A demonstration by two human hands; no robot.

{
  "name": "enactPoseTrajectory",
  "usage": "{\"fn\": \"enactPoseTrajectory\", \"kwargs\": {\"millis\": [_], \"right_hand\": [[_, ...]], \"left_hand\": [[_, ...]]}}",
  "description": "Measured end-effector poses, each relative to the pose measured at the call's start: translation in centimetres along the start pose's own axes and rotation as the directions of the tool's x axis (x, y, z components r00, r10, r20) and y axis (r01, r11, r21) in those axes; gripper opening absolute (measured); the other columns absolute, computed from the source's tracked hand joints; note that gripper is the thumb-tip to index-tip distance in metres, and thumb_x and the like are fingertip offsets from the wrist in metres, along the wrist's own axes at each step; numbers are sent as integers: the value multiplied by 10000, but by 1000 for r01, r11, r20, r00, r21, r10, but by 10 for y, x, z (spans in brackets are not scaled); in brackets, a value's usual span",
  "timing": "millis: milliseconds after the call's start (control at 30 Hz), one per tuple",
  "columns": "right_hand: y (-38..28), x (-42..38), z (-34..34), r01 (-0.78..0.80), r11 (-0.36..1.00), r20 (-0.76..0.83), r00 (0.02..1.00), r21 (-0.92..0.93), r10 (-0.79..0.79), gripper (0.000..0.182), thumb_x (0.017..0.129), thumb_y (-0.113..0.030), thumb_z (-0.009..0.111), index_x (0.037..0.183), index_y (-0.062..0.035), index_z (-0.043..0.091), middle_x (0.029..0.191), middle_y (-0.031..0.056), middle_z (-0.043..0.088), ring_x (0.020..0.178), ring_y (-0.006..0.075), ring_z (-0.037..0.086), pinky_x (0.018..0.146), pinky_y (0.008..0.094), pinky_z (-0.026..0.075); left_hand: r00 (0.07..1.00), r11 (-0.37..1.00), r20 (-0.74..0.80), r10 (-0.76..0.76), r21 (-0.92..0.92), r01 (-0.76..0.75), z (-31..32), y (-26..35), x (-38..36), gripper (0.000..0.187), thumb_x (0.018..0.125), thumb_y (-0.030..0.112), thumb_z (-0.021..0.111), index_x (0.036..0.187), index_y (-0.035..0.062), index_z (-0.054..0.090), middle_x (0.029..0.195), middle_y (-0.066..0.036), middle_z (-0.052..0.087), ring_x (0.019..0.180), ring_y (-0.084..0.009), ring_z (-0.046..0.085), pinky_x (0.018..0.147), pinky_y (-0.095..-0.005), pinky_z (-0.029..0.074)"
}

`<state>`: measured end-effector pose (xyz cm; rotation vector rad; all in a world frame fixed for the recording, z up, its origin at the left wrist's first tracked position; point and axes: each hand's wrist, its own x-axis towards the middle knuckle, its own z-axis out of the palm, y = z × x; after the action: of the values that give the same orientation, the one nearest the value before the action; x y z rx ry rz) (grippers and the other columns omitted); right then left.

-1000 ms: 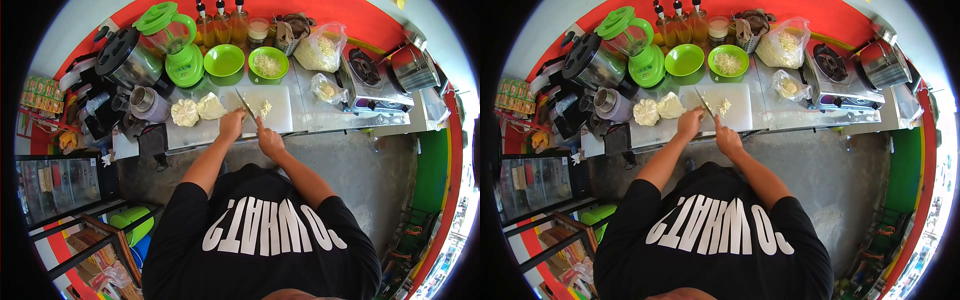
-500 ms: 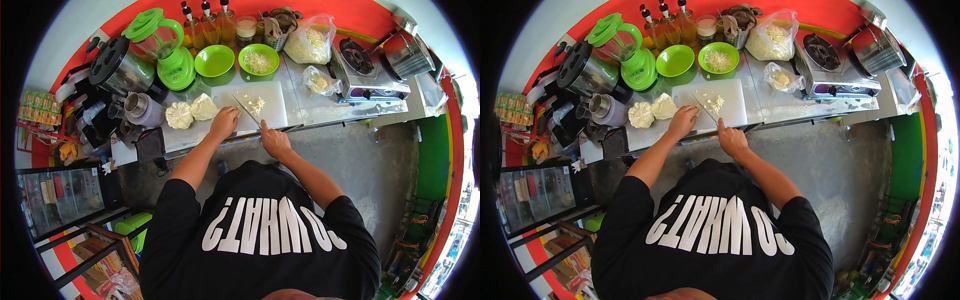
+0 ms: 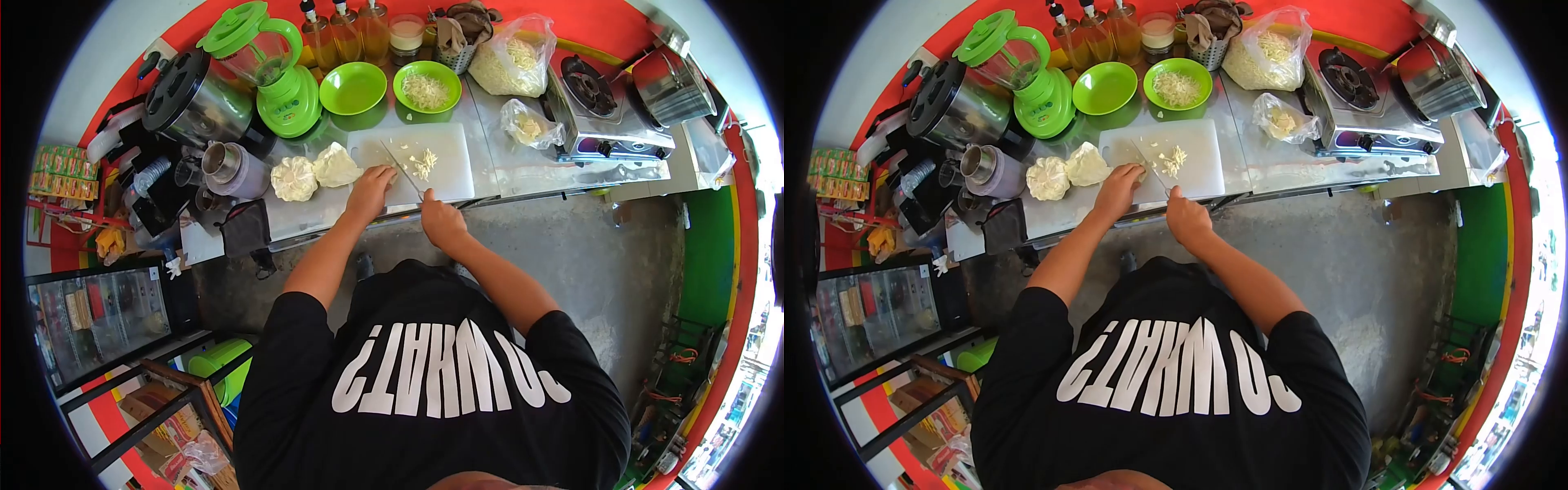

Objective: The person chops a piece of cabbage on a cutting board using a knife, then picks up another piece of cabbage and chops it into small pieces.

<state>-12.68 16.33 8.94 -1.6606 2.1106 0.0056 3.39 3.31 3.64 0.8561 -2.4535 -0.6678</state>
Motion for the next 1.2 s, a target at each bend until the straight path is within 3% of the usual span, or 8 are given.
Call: {"fn": "enactPoseTrajectory", "kwargs": {"millis": [67, 200, 367, 467, 533, 800, 1000, 1200], "right_hand": [[9, 11, 19, -61, 993, 37, 998, 104, 57, 287, 1061, -260, 472, 1120, 20, 459, 907, 276, 719, 870, 440, 729, 776, 517, 586], [3, 17, 2, -28, 997, 40, 999, 74, 25, 246, 1044, -215, 484, 1126, 16, 463, 916, 286, 718, 892, 453, 725, 813, 532, 576], [-13, 9, -18, -43, 999, 71, 997, 30, 41, 207, 969, -86, 509, 1140, 23, 464, 939, 293, 720, 919, 434, 735, 817, 513, 591], [-12, 15, 7, -73, 996, 52, 996, 56, 71, 219, 963, -92, 524, 1139, 27, 469, 950, 295, 720, 920, 424, 739, 799, 511, 595], [-10, 18, 0, -60, 998, 54, 997, 35, 58, 230, 958, -90, 536, 1148, 26, 474, 960, 283, 723, 928, 416, 740, 805, 502, 595], [-11, 28, -40, 15, 992, 108, 994, -129, -1, 265, 942, -77, 569, 1174, 19, 482, 974, 228, 739, 953, 380, 744, 807, 458, 594], [-14, 22, 15, -64, 993, 54, 996, -101, 70, 271, 964, -128, 567, 1174, 10, 466, 985, 205, 751, 939, 342, 755, 803, 440, 598], [-19, 21, -18, -12, 998, 48, 999, -60, 14, 251, 958, -85, 545, 1163, 25, 452, 943, 259, 736, 901, 384, 754, 779, 459, 606]], "left_hand": [[999, 1000, -46, -5, -18, 4, 3, -2, 0, 318, 818, -31, 686, 1132, 12, 658, 1186, -157, 666, 1158, -368, 605, 978, -440, 504], [999, 999, -32, 37, -8, -37, 2, -3, -5, 280, 829, -49, 655, 1103, 6, 662, 1168, -162, 670, 1139, -372, 616, 966, -439, 511], [998, 998, -34, 59, -28, -60, 5, -4, -7, 282, 834, -61, 634, 1108, 2, 651, 1165, -163, 667, 1138, -376, 616, 963, -441, 509], [997, 998, -72, 42, -32, -45, 9, -5, -8, 282, 834, -58, 634, 1109, 3, 648, 1162, -159, 666, 1144, -381, 612, 958, -443, 508], [999, 999, -46, -26, -44, 24, 8, 0, -6, 314, 826, -75, 621, 1128, 13, 630, 1166, -153, 657, 1146, -386, 601, 958, -446, 500], [998, 998, -55, -4, -55, 1, 8, 6, -4, 398, 796, -117, 592, 1168, 23, 591, 1196, -165, 628, 1140, -398, 581, 965, -453, 480], [996, 999, -83, -21, -36, 18, 13, 4, -6, 380, 810, -113, 581, 1165, 20, 607, 1217, -172, 627, 1162, -402, 577, 968, -454, 486], [999, 997, -31, -34, -70, 32, 8, 5, -7, 354, 822, -116, 564, 1151, 9, 606, 1233, -176, 629, 1176, -400, 575, 980, -450, 488]]}}
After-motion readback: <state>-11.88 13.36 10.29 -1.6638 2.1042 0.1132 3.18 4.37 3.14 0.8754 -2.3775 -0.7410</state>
